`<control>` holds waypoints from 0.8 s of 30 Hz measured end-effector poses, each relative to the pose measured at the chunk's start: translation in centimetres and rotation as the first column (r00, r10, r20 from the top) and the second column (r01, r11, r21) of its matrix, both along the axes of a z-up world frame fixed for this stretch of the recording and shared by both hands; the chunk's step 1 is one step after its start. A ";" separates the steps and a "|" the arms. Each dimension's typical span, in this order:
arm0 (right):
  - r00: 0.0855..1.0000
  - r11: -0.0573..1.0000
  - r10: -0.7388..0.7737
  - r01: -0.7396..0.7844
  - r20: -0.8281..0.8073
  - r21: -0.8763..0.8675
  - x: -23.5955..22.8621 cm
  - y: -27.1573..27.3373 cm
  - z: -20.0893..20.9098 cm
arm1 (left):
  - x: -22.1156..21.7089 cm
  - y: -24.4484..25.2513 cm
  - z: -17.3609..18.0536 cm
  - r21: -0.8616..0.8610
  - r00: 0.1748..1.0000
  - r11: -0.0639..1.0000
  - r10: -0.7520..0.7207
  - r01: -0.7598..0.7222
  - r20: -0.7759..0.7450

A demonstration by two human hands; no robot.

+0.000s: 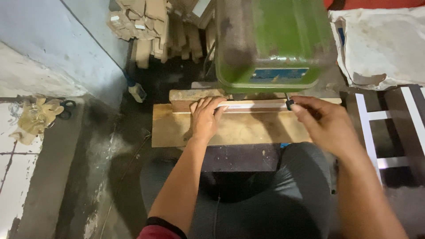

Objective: Drill holes into white strips using a manual drill press and a wooden jig.

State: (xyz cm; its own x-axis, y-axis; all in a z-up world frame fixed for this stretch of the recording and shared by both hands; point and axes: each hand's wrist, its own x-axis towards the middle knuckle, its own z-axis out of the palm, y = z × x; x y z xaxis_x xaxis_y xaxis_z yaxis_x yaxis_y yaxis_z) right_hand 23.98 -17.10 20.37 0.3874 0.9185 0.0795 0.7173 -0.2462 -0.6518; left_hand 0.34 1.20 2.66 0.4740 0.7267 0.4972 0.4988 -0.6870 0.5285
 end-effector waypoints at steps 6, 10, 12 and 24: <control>0.996 0.996 -0.023 0.031 0.091 -0.084 1.2 3.3 -3.8 | 0.1 0.3 -0.4 -0.133 0.995 0.991 -0.013 0.000 -0.099; 0.953 0.991 -0.112 0.128 0.283 -0.037 1.1 5.1 -7.2 | 0.0 0.5 -0.6 -0.057 0.999 0.998 0.005 -0.008 -0.044; 0.963 0.993 -0.103 0.115 0.247 -0.035 1.3 5.4 -8.1 | -0.3 0.2 0.0 -0.058 0.999 0.998 0.007 -0.009 -0.049; 0.996 1.000 0.009 -0.009 -0.084 0.004 6.5 3.1 -8.5 | -0.1 0.6 -0.3 -0.160 0.998 0.987 -0.007 -0.004 -0.066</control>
